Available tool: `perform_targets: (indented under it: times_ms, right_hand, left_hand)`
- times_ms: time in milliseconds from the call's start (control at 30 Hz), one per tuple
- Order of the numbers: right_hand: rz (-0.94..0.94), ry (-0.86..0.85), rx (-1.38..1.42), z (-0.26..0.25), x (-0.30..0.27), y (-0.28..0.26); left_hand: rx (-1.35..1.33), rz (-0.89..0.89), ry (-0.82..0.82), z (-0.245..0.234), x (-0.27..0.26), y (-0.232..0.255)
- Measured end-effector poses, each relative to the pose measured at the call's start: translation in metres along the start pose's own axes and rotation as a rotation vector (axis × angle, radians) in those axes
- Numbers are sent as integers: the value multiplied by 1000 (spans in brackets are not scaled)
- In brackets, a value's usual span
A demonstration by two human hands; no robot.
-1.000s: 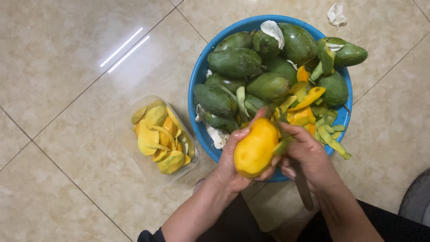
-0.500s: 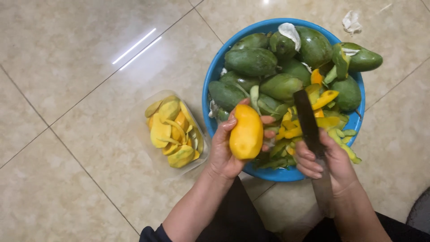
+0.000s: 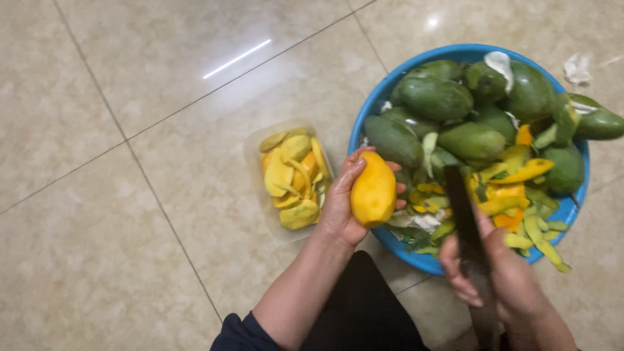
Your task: Peeling and slicing mangoes into a plastic container
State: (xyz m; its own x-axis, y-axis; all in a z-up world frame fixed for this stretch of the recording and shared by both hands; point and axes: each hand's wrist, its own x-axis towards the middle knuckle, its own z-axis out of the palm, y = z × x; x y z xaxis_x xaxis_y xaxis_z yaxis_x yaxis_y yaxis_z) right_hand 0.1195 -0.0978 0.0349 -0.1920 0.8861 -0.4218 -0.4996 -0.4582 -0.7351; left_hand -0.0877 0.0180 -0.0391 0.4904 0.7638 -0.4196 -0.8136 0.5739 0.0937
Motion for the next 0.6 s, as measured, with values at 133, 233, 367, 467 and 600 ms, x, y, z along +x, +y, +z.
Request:
perform_targets:
  times_ms: [133,233,367,467,600]
  right_hand:
    - [104,37,-634,36,22,15]
    - [264,56,-1118,61,38,20]
    - [143,-61,-1236,71,61,30]
    - [157,-58,-1187,80,68,27]
    - [224,-71,-1192,87,73,20]
  left_hand:
    - [1,-15,101,-20,1,16]
    - [31,7,280,-40,5,26]
    - [113,119,376,-55,0,35]
    - [131,132,426,-35,-15,43]
    - [141,138,446,-21,-23,50]
